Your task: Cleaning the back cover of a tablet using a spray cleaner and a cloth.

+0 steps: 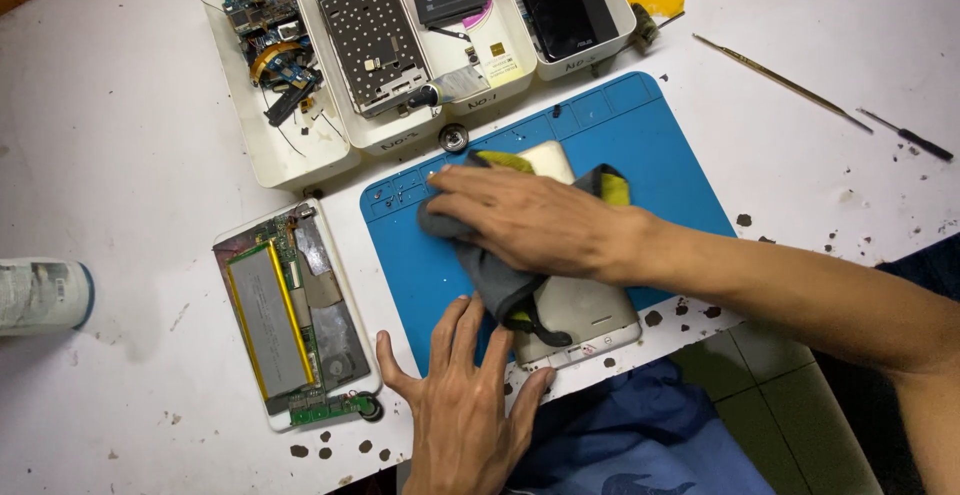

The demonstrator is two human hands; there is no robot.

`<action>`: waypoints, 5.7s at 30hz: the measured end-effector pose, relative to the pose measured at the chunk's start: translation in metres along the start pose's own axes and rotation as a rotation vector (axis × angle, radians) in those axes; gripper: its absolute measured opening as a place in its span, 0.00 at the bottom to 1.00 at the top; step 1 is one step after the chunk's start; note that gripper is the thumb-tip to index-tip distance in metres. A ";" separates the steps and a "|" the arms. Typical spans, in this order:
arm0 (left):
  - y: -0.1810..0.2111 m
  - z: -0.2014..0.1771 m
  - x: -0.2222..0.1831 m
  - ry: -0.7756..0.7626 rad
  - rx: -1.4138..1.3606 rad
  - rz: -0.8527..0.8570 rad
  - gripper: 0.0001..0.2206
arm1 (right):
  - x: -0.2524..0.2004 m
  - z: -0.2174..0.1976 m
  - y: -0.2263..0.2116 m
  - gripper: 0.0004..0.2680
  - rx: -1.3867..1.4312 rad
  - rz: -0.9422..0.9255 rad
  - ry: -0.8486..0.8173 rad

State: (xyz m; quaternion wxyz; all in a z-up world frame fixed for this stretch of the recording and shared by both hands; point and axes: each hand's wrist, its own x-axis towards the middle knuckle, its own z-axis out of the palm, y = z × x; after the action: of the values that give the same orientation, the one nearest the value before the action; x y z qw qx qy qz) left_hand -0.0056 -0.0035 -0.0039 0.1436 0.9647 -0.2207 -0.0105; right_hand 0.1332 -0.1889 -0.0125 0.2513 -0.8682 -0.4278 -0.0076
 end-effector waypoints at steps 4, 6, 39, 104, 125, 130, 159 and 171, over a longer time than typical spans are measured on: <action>-0.001 0.000 -0.001 0.023 0.023 0.021 0.19 | -0.014 0.000 -0.013 0.16 0.085 -0.052 -0.099; 0.001 0.001 -0.001 0.017 0.027 -0.010 0.24 | -0.027 -0.006 -0.004 0.17 0.110 -0.084 -0.046; 0.006 -0.003 0.001 0.050 0.111 0.009 0.28 | -0.069 -0.025 -0.007 0.22 0.144 0.186 0.012; 0.001 -0.007 -0.002 0.101 -0.031 -0.017 0.28 | -0.125 -0.025 -0.047 0.31 0.108 0.107 -0.138; -0.014 -0.004 -0.017 0.417 -0.261 0.057 0.10 | -0.162 -0.020 -0.057 0.13 -0.386 0.563 0.459; -0.002 0.005 -0.016 0.406 -0.301 0.116 0.11 | -0.164 0.014 -0.087 0.15 -0.169 0.658 0.395; 0.026 0.013 -0.004 0.098 -0.559 -0.212 0.31 | -0.131 0.000 -0.117 0.36 0.457 1.172 0.045; 0.025 -0.018 0.018 0.396 -1.163 -0.382 0.29 | -0.125 -0.012 -0.085 0.37 0.864 0.909 0.686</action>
State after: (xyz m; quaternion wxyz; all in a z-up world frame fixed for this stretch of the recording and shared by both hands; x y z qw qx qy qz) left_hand 0.0013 -0.0283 0.0213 0.6768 0.7352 0.0273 0.0244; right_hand -0.0071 -0.2429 0.0058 0.6713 -0.7322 0.1148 -0.0048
